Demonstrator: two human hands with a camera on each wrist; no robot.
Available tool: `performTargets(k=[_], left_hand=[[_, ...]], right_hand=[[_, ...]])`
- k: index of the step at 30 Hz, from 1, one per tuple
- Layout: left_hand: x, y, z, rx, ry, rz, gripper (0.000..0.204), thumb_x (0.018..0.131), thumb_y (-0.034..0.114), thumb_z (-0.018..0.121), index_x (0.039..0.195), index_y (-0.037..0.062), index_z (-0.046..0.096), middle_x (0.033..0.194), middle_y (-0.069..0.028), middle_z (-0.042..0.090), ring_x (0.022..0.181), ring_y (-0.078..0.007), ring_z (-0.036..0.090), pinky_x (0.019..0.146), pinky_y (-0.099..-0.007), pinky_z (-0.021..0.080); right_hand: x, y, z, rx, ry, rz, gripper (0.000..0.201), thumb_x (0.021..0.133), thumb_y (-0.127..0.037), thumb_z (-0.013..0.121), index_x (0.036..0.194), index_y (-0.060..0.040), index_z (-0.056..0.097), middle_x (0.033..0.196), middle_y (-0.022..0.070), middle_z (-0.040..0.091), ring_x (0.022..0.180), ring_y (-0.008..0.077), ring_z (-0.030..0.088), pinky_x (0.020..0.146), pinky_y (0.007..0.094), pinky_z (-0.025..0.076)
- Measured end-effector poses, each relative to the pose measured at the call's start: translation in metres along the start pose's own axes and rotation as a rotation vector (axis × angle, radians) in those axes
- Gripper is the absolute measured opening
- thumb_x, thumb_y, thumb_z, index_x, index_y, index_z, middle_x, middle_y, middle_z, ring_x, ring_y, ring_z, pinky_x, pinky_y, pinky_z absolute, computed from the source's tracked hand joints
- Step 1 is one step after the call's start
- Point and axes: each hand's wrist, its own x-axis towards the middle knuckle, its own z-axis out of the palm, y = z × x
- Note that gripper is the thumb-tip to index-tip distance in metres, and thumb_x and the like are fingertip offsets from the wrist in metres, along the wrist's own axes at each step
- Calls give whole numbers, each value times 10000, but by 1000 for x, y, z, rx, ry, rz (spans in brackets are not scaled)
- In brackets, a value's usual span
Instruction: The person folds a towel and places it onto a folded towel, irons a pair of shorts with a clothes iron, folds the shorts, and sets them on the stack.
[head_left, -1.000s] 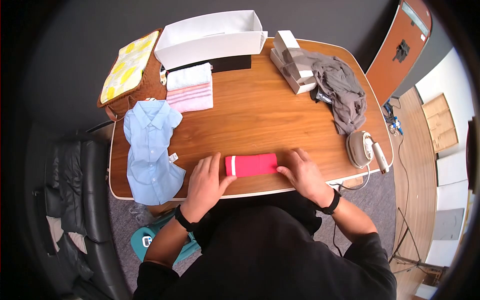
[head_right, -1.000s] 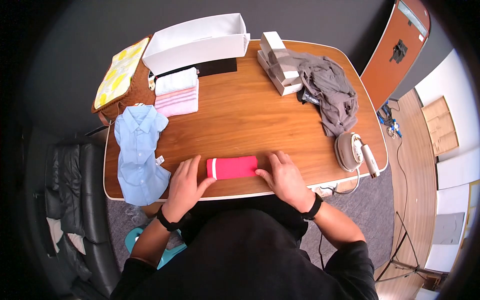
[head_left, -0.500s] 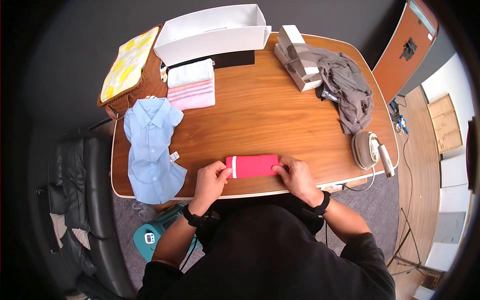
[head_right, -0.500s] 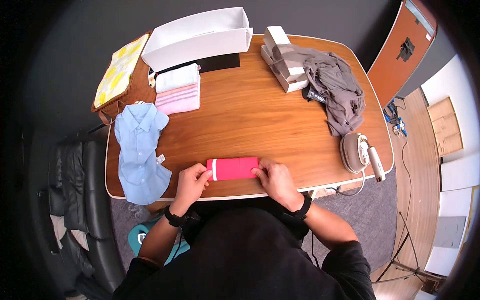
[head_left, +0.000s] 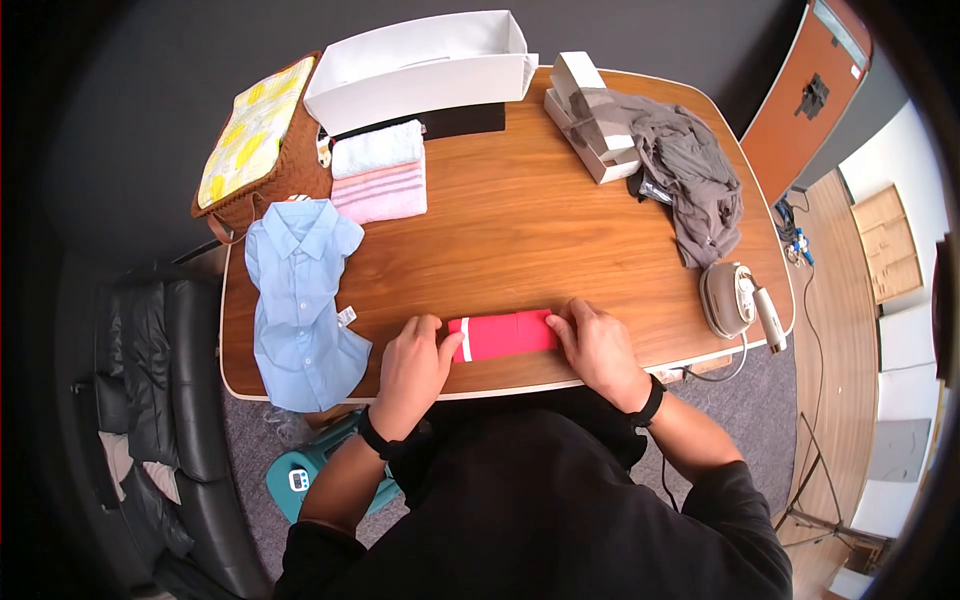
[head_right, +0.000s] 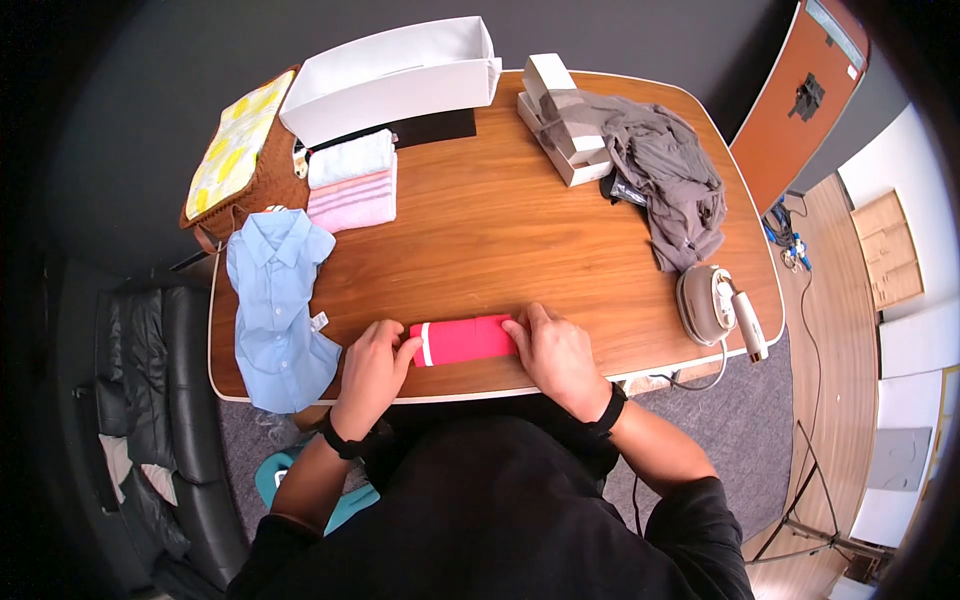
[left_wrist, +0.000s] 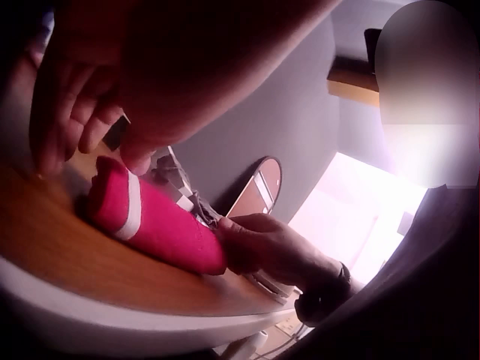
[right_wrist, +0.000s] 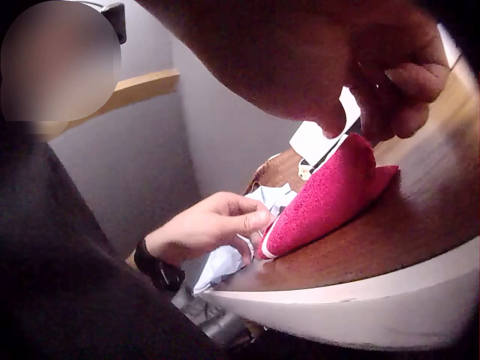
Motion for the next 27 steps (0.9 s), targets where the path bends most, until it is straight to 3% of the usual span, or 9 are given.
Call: performTargets(k=[4, 6, 10, 15, 17, 22, 24, 26, 27], left_hand=[[20, -4, 5, 47, -84, -24, 380, 1049, 324, 755, 920, -27, 685, 857, -243, 719, 838, -474, 711, 758, -536, 571], [28, -6, 8, 110, -260, -109, 434, 1072, 404, 688, 908, 2, 686, 869, -236, 744, 868, -456, 729, 787, -584, 577], [32, -19, 9, -134, -321, -166, 404, 1077, 379, 679, 916, 9, 669, 863, -239, 732, 863, -470, 712, 758, -574, 531], [26, -22, 14, -173, -249, -108, 362, 1083, 312, 673, 904, -1, 636, 841, -245, 700, 831, -476, 685, 722, -563, 503], [23, -24, 19, -202, -139, -70, 353, 1072, 259, 699, 880, -22, 607, 774, -262, 630, 728, -459, 646, 648, -502, 471], [20, -23, 23, -185, -95, -40, 348, 1076, 238, 691, 869, -21, 585, 761, -252, 628, 726, -467, 641, 649, -514, 474], [20, -21, 21, -179, -84, -38, 345, 1076, 235, 690, 865, -17, 583, 754, -247, 628, 724, -472, 637, 651, -523, 477], [19, -17, 18, -35, -121, -14, 331, 1051, 250, 724, 878, 2, 590, 901, -226, 696, 831, -444, 670, 704, -523, 514], [16, -11, 15, -34, -123, -12, 331, 1051, 250, 724, 878, 2, 590, 901, -226, 696, 831, -444, 670, 704, -523, 514]], right_hand=[[14, -2, 1, -81, -66, 19, 352, 1061, -362, 721, 992, -21, 675, 860, 231, 763, 822, 463, 752, 717, 561, 601], [24, 2, 12, -99, -101, 12, 343, 1058, -357, 723, 992, -23, 675, 862, 234, 763, 834, 463, 753, 724, 563, 600], [29, 20, 25, 16, -124, 8, 261, 1063, -278, 694, 1000, -25, 682, 881, 251, 763, 873, 469, 751, 773, 571, 597], [29, 19, 23, 49, -153, 14, 278, 1069, -248, 672, 968, 11, 682, 867, 295, 742, 889, 511, 732, 794, 599, 582], [29, 23, 27, 37, -155, 23, 267, 1069, -232, 676, 978, 19, 680, 880, 300, 740, 891, 518, 726, 795, 590, 577], [31, 26, 31, 42, -137, 1, 260, 1069, -211, 676, 977, 32, 675, 894, 311, 735, 900, 527, 720, 798, 585, 573], [31, 29, 34, 27, -131, -35, 265, 1080, -229, 649, 1002, 25, 664, 824, 315, 719, 835, 531, 718, 758, 621, 572], [29, 5, 17, -39, -156, 0, 248, 1070, -230, 661, 1034, 15, 652, 895, 309, 732, 888, 510, 728, 782, 599, 581], [27, -5, 11, -106, -180, 38, 238, 1060, -231, 673, 1065, 5, 641, 966, 303, 745, 942, 490, 738, 805, 576, 589]])
